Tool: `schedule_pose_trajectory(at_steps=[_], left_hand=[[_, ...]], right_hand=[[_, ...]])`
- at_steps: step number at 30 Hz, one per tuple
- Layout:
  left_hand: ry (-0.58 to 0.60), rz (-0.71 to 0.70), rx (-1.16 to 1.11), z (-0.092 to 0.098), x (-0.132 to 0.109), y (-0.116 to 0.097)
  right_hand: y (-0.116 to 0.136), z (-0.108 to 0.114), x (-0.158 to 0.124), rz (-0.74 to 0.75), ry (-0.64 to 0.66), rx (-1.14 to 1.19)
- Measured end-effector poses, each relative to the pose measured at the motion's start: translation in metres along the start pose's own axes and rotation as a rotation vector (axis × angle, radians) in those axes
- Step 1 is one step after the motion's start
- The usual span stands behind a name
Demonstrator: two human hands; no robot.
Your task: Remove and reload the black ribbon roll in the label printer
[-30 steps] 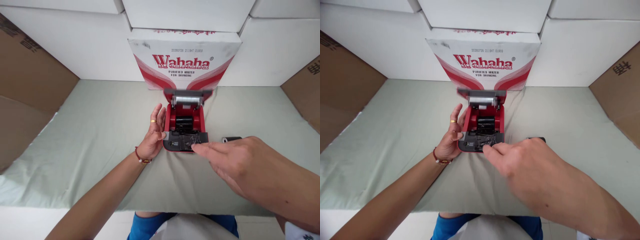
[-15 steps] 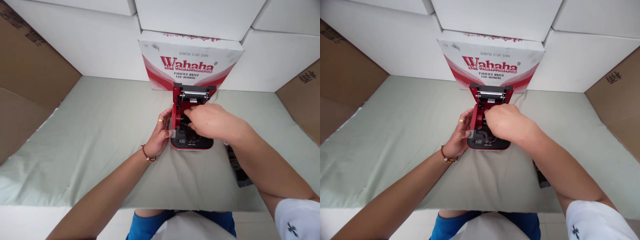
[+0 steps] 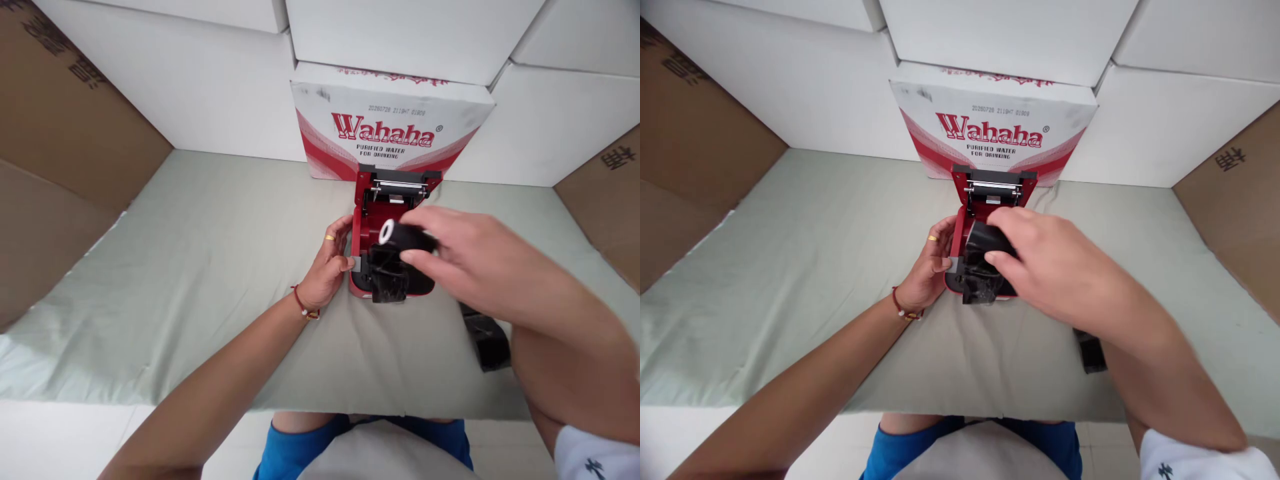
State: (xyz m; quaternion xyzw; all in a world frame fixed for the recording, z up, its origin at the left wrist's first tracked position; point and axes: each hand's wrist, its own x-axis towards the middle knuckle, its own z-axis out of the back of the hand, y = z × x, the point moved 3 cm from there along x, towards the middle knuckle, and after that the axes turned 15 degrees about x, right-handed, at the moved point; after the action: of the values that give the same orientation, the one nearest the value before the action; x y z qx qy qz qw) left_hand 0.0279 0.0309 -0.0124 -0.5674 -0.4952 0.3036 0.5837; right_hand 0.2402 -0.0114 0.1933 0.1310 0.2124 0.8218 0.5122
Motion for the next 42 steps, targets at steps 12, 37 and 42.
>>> schedule_pose_trajectory(at_steps=[12,37,42], left_hand=[[-0.007,0.038,-0.028,0.000,0.000,-0.001],[-0.006,0.026,-0.080,0.001,0.002,0.002],[-0.001,0.021,-0.085,0.000,0.002,0.006]], right_hand=[[-0.107,-0.023,-0.062,-0.312,0.030,0.175],[-0.073,-0.032,-0.070,-0.145,0.041,-0.043],[-0.051,0.016,-0.074,-0.031,-0.120,0.134]])
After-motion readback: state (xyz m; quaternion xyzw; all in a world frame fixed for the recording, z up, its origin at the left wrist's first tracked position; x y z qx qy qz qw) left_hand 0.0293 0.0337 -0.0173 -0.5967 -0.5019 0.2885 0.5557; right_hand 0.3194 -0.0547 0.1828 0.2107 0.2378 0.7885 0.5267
